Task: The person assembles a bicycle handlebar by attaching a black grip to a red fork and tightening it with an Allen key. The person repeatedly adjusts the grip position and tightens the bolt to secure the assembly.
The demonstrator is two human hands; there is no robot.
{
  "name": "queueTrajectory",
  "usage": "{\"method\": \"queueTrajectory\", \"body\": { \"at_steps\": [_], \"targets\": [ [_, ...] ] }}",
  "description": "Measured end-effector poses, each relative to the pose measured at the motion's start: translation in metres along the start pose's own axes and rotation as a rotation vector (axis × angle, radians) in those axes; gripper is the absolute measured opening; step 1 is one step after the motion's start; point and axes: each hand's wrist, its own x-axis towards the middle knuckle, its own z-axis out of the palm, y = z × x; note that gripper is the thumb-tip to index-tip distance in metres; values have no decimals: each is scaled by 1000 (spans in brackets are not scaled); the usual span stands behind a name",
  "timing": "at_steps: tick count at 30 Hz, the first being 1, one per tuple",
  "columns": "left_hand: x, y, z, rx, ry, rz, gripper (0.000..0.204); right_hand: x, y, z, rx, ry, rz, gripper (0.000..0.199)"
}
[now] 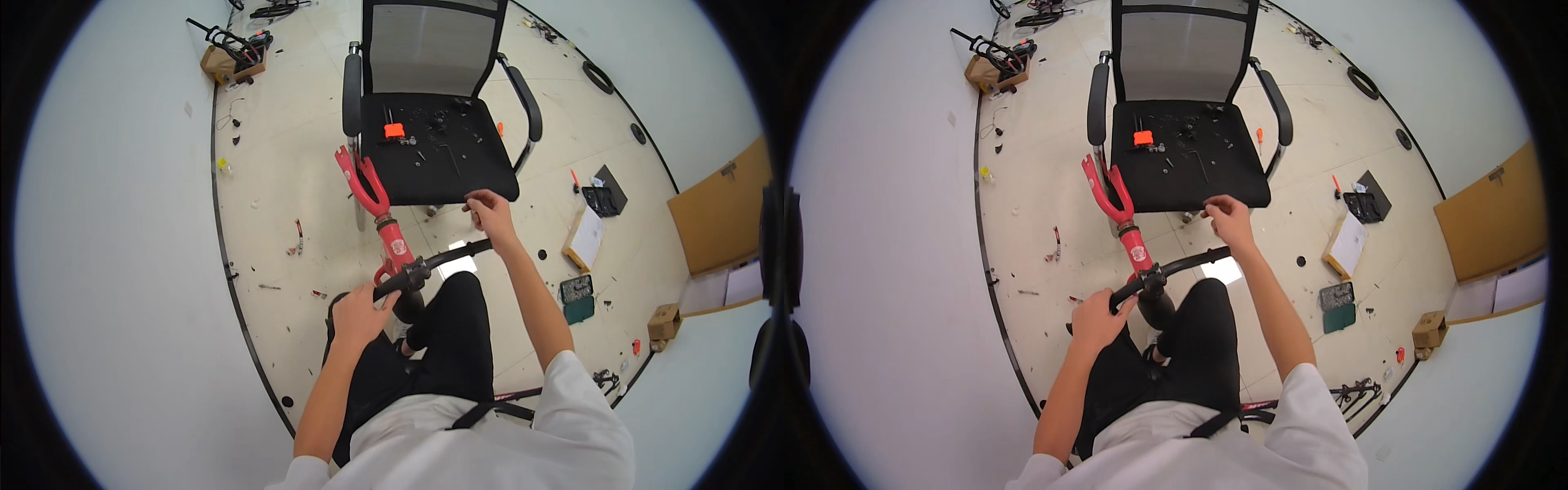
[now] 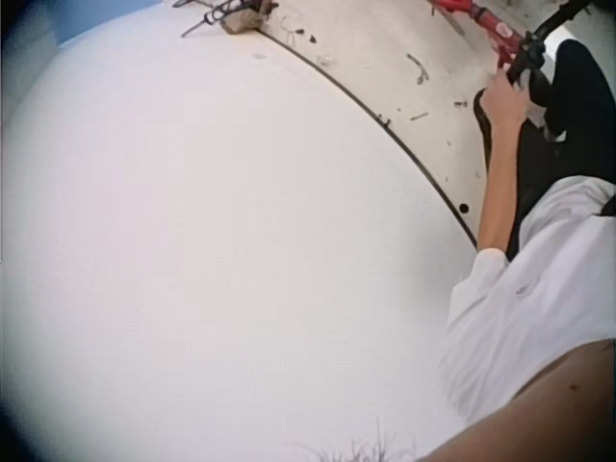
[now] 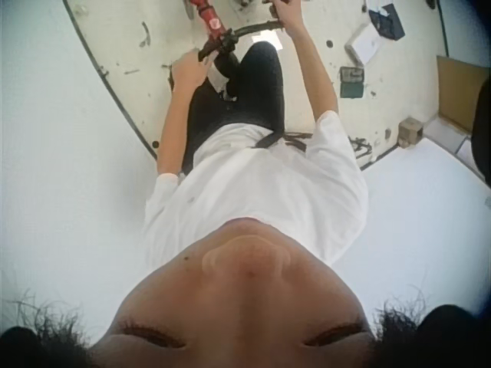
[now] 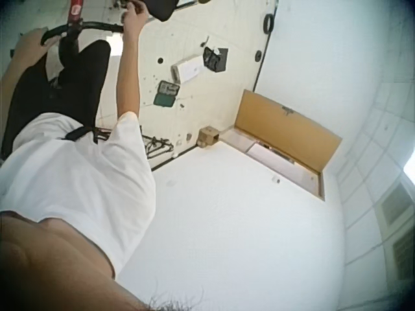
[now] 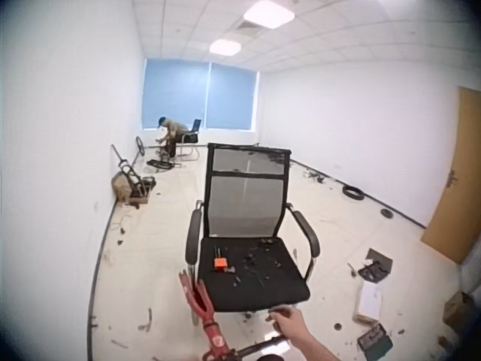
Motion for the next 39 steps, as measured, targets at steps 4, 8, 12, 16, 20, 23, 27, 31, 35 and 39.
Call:
{"method": "queueTrajectory", "body": {
  "at_steps": [4,8,12,16,20,23,27,31,35,39],
  "targets": [
    [19,-5,-1,-9,58,31,46,119,41,1,-356,51,-113,26],
    [37,-5,-10,42,-3,-32,44,204,54,24,-749,111,-199,31],
    [39,-4,-13,-73,-13,-85,36,261,48,50,-884,135,-221,38],
    [36,-15,-4,-23,24,-22,30,308,57,57,-1075,142,-380,35],
    [36,-20,-2,-24,46,-40,34,339,74,63,-1296,115,-473,15],
    [39,-24,2,-25,46,-41,35,343,81,66,-1328,137,-518,11],
    [33,-19,-4,-28,-28,-96,36,316,54,65,-1294,97,-627,13],
    [33,-23,1,-80,33,-57,34,261,3,59,-1063,-243,-617,14],
    [29,-19,-2,-119,37,-55,32,134,-58,51,-813,-482,-621,17],
    [24,-19,-3,-107,-8,-126,39,28,-73,50,-642,-681,-509,15]
  ]
}}
